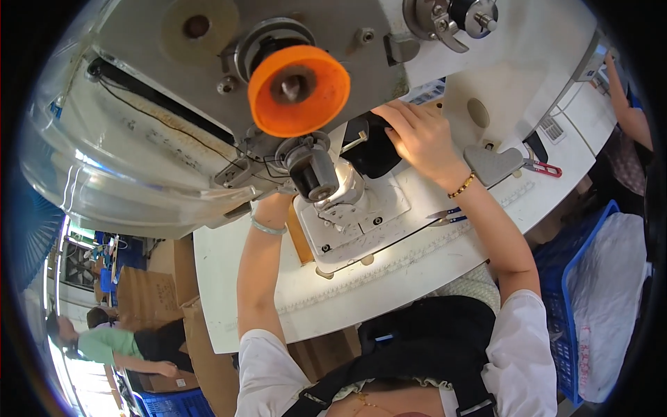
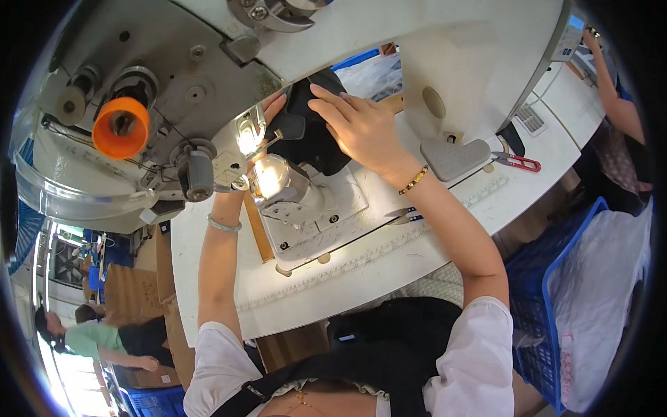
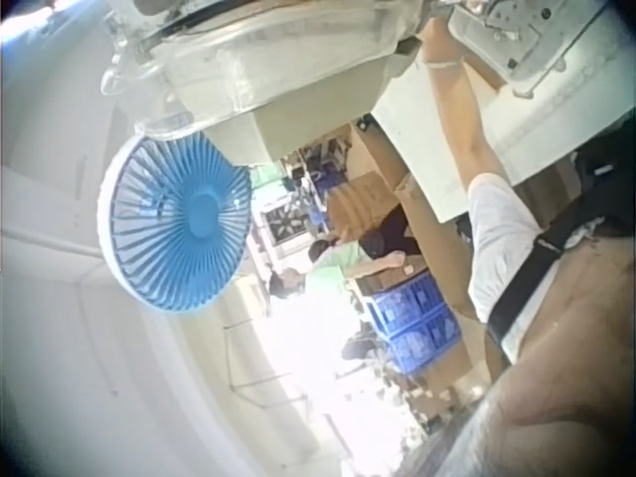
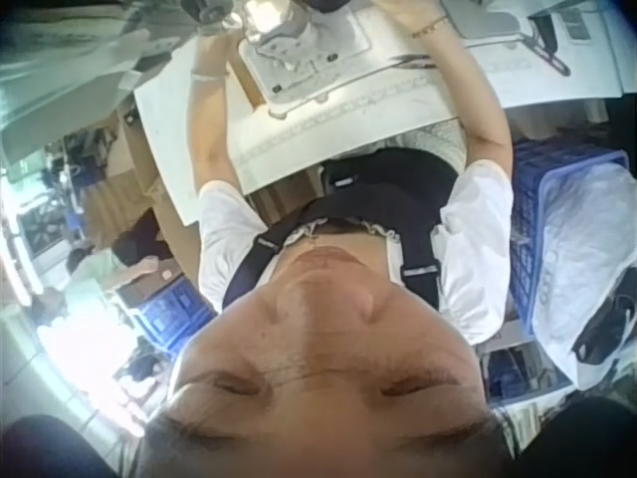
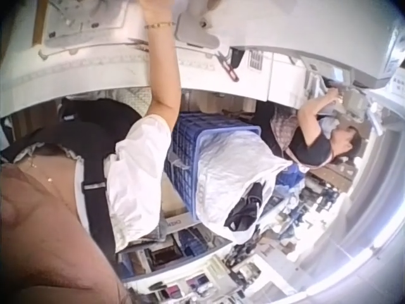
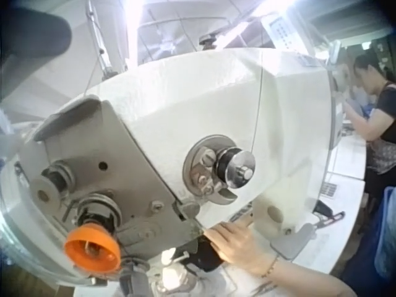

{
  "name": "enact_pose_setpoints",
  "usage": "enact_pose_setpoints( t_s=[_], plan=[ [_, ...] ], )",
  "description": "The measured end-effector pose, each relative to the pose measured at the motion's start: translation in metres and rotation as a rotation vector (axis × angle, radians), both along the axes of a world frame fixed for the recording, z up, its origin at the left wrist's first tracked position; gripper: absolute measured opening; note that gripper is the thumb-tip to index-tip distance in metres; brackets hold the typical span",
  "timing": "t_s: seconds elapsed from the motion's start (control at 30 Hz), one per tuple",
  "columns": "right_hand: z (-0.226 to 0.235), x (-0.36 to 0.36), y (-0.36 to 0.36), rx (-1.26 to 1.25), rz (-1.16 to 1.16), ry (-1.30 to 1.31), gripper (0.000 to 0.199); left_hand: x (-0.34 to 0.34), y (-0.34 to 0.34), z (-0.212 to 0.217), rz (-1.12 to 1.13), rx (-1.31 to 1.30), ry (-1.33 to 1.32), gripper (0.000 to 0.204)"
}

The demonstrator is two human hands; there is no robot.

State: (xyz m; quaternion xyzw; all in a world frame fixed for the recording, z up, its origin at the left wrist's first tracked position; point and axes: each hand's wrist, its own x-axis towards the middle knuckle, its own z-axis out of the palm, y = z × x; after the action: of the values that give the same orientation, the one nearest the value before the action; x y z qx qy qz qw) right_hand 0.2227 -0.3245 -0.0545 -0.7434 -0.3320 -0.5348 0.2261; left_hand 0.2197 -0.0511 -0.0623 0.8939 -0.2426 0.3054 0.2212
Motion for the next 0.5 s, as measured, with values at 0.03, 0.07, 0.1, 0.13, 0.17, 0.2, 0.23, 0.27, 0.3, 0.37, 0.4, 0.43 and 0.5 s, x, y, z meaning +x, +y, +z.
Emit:
enact_pose_setpoints(
  t_s=[0.03,0.07,0.1,0.13,0.17,0.2,0.23,0.27,0.3,0.37,0.4,0.43,0.5],
  plan=[
    [-0.002,0.0,-0.001,-0.011,0.008,0.001,0.03,0.001,0.001,0.001,-0.004,0.001,0.001,0.041],
    [-0.005,0.0,0.0,-0.017,0.038,-0.029,0.028,0.001,0.001,0.002,-0.011,0.0,0.004,0.042],
    [-0.007,0.001,0.0,-0.022,0.069,-0.059,0.026,0.001,0.001,0.003,-0.016,0.003,0.003,0.042],
    [-0.01,0.001,0.0,-0.02,0.074,-0.053,0.026,0.001,0.0,0.003,-0.021,0.005,0.006,0.042],
    [-0.012,0.001,0.001,-0.037,0.067,-0.08,0.026,0.001,-0.001,0.004,-0.028,0.006,0.006,0.042],
    [-0.013,0.002,0.001,-0.038,0.062,-0.123,0.025,0.0,-0.001,0.005,-0.032,0.012,0.006,0.042],
    [-0.013,0.002,0.002,-0.054,0.063,-0.107,0.025,0.0,-0.002,0.005,-0.036,0.014,0.008,0.042],
    [-0.013,0.003,0.002,-0.056,0.062,-0.094,0.022,-0.002,-0.003,0.006,-0.04,0.016,0.008,0.042],
    [-0.013,0.003,0.003,-0.058,0.059,-0.082,0.019,-0.002,-0.004,0.008,-0.045,0.017,0.012,0.043],
    [-0.011,0.004,0.005,-0.054,0.079,-0.043,0.017,-0.005,-0.005,0.01,-0.057,0.03,0.009,0.043],
    [-0.011,0.004,0.007,-0.039,0.098,0.014,0.014,-0.002,-0.007,0.012,-0.07,0.035,0.018,0.043],
    [-0.011,0.003,0.009,-0.048,0.098,0.002,0.014,-0.002,-0.008,0.014,-0.08,0.038,0.02,0.043],
    [-0.014,0.002,0.013,-0.067,0.123,0.059,0.013,-0.003,-0.01,0.017,-0.089,0.052,0.018,0.043]
  ],
)
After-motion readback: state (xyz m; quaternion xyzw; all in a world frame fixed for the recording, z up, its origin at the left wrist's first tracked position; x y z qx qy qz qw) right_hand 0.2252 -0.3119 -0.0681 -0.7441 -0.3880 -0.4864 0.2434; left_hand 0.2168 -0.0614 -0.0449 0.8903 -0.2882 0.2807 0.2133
